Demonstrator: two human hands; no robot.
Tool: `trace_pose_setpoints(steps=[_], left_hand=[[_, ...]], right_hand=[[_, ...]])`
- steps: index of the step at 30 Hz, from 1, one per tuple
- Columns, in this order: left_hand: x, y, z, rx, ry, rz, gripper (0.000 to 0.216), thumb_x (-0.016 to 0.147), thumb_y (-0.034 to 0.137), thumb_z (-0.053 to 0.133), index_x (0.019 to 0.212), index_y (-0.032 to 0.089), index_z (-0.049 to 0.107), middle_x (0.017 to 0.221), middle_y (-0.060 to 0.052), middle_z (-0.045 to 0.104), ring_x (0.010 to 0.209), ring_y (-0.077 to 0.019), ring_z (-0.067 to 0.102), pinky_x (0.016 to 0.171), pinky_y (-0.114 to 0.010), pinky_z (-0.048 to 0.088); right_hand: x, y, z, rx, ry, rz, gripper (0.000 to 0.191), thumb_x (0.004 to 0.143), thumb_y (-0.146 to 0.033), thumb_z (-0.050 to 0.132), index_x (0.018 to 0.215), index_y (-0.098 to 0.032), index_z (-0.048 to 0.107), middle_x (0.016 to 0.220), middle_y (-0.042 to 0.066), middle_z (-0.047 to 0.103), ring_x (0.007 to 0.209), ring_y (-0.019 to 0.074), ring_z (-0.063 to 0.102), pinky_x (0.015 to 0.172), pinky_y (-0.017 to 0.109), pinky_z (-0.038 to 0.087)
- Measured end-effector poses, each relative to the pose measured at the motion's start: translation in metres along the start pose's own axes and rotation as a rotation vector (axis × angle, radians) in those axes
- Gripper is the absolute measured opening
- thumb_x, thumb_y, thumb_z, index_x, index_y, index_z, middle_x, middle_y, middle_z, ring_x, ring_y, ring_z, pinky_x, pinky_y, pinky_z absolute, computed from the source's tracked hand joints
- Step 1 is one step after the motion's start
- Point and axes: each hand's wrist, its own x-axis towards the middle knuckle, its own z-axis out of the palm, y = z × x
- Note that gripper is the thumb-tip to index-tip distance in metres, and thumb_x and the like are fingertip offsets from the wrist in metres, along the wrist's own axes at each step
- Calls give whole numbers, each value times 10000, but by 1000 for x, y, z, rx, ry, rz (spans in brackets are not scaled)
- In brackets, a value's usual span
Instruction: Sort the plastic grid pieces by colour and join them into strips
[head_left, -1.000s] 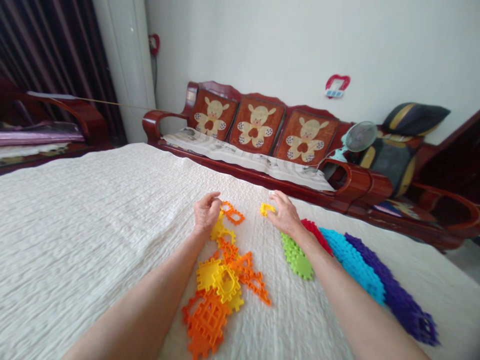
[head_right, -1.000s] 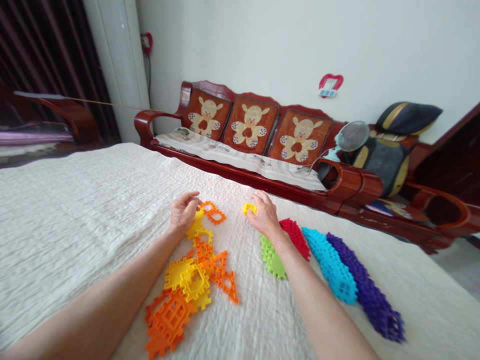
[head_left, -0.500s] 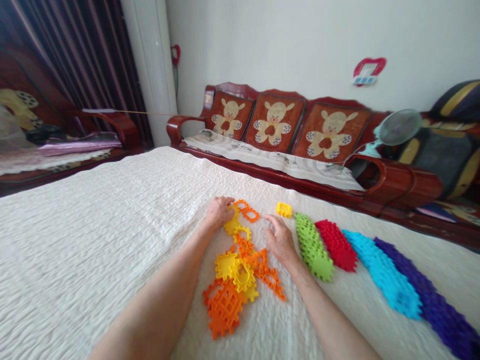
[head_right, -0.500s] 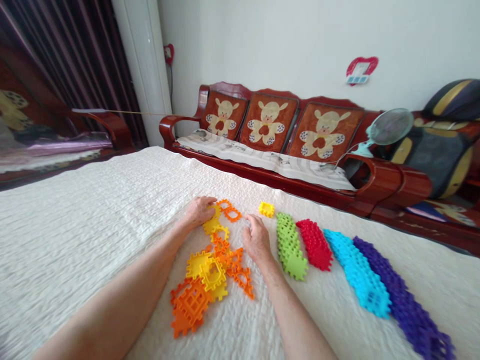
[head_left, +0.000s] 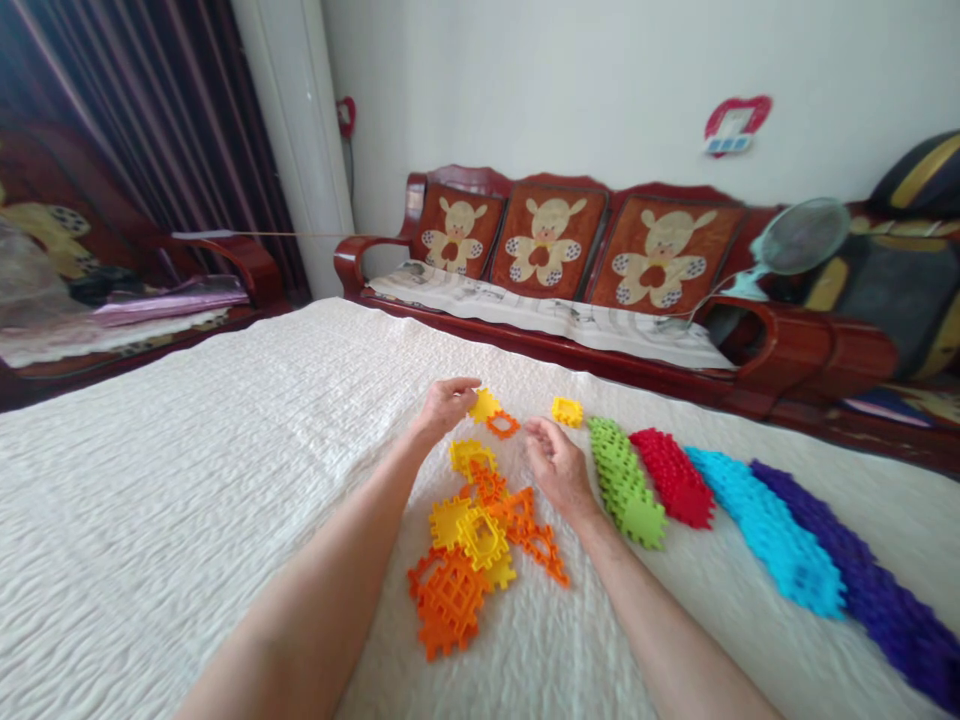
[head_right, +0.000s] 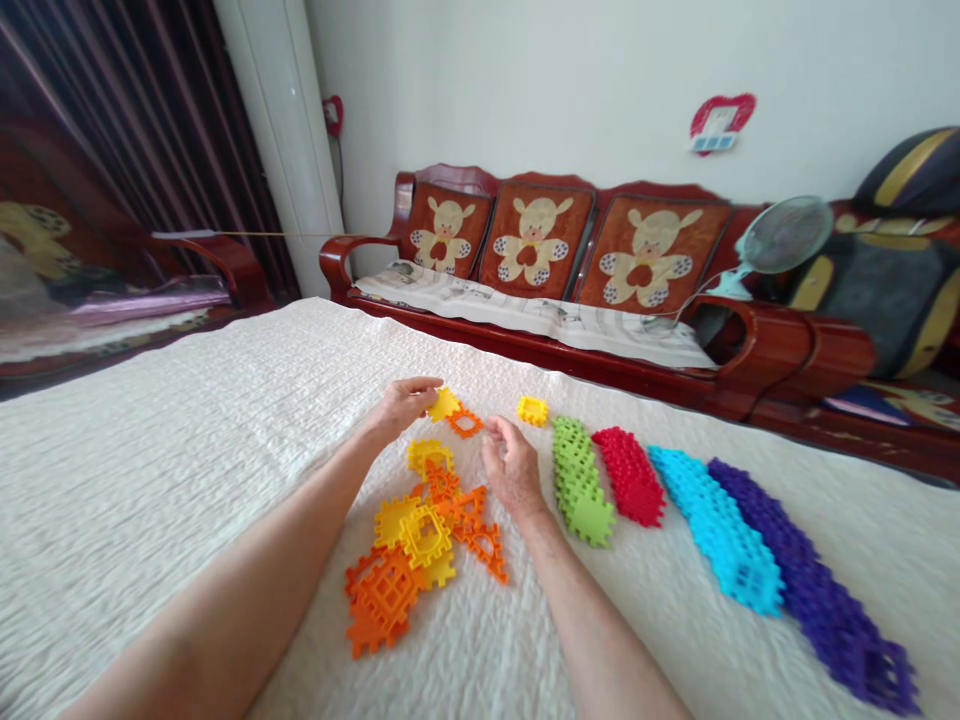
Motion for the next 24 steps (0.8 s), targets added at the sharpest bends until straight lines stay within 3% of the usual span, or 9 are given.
trace_pose_setpoints(steps=[4, 7, 11, 15, 24], left_hand=[[-13, 10, 25, -143, -202, -55, 327, 716, 166, 567, 1013, 130, 700, 693, -27, 675, 516, -77, 548, 499, -184, 456], [-22, 22, 33, -183, -295, -157, 350, 713, 136, 573, 1046, 110, 676, 650, -35, 671, 491, -85, 564, 491, -191, 457], [-26, 32, 32, -241, -368, -297, 326, 737, 132, 560, 1049, 103, 651, 602, -34, 650, 492, -96, 594, 477, -180, 449], [-24, 33, 31, -326, -369, -431, 282, 761, 155, 534, 1020, 129, 641, 667, -34, 656, 513, -97, 616, 436, -159, 415], [-19, 27, 35, -258, -507, -359, 136, 691, 129, 491, 693, 127, 626, 508, -2, 563, 367, -53, 453, 367, -153, 298]], right_hand=[[-3, -10, -1, 21, -37, -86, 484, 784, -296, 585, 1244, -212, 462, 1211, 104, 584, 1016, 223, 598, 796, 368, 530], [-4, -16, -2, -44, 32, -179, 574, 768, -276, 616, 1297, -221, 399, 1271, 122, 512, 1114, 249, 532, 805, 383, 532], [-4, -20, -3, -111, 147, -305, 526, 807, -262, 582, 1293, -218, 387, 1301, 136, 461, 1227, 276, 445, 921, 459, 492], [-2, -21, -6, -193, 146, -393, 448, 853, -183, 468, 1294, -229, 402, 1320, 119, 452, 1274, 265, 411, 1053, 522, 381], [2, -25, -9, -355, 59, -553, 531, 866, -112, 391, 1385, -219, 352, 1403, 100, 417, 1335, 267, 341, 1089, 529, 346]])
